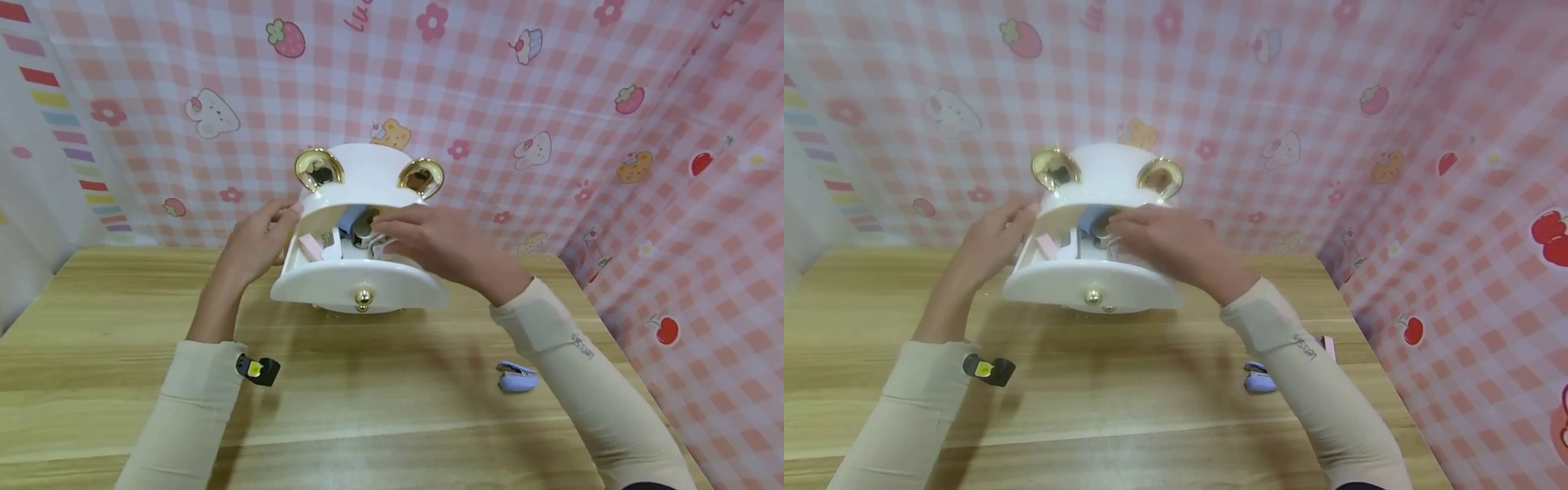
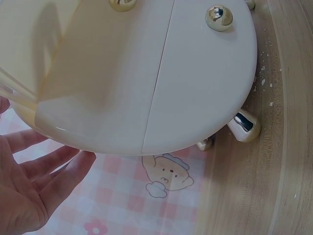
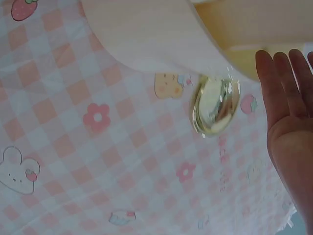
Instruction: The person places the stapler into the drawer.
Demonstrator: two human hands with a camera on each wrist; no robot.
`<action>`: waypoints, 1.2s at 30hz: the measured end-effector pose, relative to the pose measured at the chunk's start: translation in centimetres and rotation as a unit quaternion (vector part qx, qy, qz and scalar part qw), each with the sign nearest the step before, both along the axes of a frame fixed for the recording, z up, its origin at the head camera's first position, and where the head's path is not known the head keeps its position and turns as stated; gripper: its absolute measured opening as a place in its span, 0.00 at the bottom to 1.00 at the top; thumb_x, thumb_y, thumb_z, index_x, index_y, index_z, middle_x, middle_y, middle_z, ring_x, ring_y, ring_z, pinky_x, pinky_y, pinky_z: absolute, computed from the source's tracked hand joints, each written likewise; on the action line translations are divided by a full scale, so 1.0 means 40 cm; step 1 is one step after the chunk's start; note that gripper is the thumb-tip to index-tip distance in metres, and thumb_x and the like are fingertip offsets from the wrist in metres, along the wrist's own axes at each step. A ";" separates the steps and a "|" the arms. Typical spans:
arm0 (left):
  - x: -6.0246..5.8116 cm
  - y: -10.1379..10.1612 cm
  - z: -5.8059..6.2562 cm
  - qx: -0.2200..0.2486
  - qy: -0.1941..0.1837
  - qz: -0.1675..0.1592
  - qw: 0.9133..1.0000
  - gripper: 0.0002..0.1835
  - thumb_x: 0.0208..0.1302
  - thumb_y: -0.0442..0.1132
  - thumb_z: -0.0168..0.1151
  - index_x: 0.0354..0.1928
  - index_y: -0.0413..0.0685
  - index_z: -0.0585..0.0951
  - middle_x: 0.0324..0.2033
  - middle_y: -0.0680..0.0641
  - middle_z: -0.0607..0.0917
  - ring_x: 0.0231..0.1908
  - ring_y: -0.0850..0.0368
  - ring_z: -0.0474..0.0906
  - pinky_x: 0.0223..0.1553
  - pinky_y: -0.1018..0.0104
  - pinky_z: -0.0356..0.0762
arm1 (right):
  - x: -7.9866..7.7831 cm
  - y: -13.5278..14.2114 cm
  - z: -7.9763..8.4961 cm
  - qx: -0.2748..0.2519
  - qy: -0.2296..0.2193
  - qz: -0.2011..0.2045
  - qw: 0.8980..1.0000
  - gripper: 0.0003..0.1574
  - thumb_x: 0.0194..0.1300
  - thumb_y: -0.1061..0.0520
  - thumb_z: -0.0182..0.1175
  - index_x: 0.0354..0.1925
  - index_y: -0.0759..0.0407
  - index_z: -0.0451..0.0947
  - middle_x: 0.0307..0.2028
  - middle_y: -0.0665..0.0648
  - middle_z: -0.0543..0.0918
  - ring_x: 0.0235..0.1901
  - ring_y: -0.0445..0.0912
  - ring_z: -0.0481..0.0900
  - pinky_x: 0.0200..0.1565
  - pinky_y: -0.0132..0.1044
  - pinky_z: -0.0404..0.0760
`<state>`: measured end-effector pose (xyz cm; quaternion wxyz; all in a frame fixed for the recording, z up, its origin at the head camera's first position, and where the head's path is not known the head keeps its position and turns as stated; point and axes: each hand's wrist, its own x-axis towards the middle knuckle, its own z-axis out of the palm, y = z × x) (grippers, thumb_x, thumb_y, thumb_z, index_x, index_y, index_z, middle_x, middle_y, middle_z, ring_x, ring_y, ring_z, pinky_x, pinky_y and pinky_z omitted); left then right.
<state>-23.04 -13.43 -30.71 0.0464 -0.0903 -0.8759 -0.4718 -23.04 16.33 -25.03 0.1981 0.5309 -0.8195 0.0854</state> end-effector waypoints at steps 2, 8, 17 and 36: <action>0.000 -0.002 -0.001 0.000 0.000 0.001 1.000 0.39 0.76 0.66 0.39 0.77 0.49 0.63 0.66 0.32 0.73 0.60 0.32 0.75 0.39 0.50 0.87 | 0.011 0.009 0.015 -0.021 0.013 0.006 1.000 0.20 0.65 0.60 0.71 0.55 0.62 0.84 0.53 0.58 0.86 0.51 0.51 0.85 0.50 0.43 0.85; -0.001 -0.012 0.001 -0.004 -0.002 0.004 1.000 0.39 0.76 0.66 0.39 0.77 0.49 0.63 0.66 0.32 0.72 0.60 0.32 0.75 0.39 0.50 0.87 | 0.035 0.054 0.065 -0.074 0.072 0.011 0.995 0.24 0.60 0.63 0.73 0.55 0.65 0.83 0.52 0.62 0.86 0.51 0.55 0.84 0.51 0.47 0.85; 0.011 -0.022 0.001 -0.002 -0.007 0.013 1.000 0.39 0.76 0.66 0.38 0.77 0.49 0.63 0.67 0.32 0.72 0.62 0.32 0.73 0.40 0.47 0.87 | 0.049 0.166 0.107 -0.079 0.112 -0.039 0.990 0.28 0.58 0.64 0.75 0.57 0.66 0.82 0.53 0.64 0.85 0.52 0.57 0.84 0.52 0.52 0.83; 0.012 -0.019 0.009 -0.006 -0.007 0.008 1.000 0.39 0.76 0.66 0.38 0.77 0.48 0.63 0.67 0.33 0.72 0.61 0.33 0.73 0.40 0.48 0.87 | 0.094 0.390 0.017 -0.120 0.103 -0.158 0.975 0.39 0.72 0.33 0.56 0.57 0.67 0.82 0.54 0.65 0.84 0.48 0.62 0.83 0.45 0.57 0.81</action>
